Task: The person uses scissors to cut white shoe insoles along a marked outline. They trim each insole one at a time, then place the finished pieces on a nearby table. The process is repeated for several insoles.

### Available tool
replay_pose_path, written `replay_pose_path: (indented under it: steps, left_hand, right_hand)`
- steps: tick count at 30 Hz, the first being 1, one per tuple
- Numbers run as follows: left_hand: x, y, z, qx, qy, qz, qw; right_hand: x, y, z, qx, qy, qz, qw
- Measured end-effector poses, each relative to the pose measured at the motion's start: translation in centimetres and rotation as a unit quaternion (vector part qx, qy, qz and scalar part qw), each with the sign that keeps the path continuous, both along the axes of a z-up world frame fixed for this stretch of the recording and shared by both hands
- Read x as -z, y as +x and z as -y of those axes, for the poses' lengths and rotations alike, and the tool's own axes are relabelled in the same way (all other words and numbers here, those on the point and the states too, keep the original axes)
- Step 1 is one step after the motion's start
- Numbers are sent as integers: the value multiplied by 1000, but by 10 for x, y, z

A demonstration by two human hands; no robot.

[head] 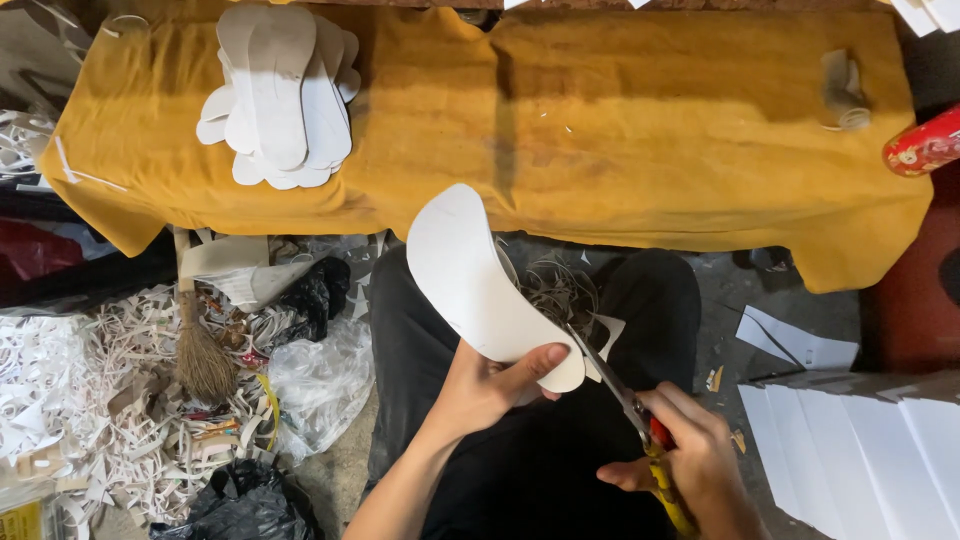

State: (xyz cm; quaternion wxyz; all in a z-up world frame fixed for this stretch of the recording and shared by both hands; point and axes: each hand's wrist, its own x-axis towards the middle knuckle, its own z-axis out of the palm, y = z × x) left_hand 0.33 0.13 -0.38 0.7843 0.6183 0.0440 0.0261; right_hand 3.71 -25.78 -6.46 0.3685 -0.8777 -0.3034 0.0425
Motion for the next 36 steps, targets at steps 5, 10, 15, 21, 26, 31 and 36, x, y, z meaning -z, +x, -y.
replay_pose_path:
  steps: [5,10,15,21,26,31,36]
  left_hand:
    - [3,0,2,-10,-6,-53,999]
    - [14,-1,13,35,126,-83,988]
    - [23,-4,6,116,144,21,983]
    - [92,4,-16,-150,-17,-49,987]
    - [85,28,-67,-180,-154,-10,972]
    - [137,74,-193,-244,-180,18,953]
    - [78,118,-305,-363,122,-11,924]
  right_hand:
    - [28,-6,1,114,143,-248,951]
    - [8,-8,-41,135,220,-263,930]
    - [15,-15,-65,123,262,-339,895]
    - [31,-31,-70,231,231,-473,818]
    - [36,-42,-91,282,197,-472,812]
    - [148,-59,-77,201,86,-121,968]
    - [236,-16,-72,369,186,-397,820]
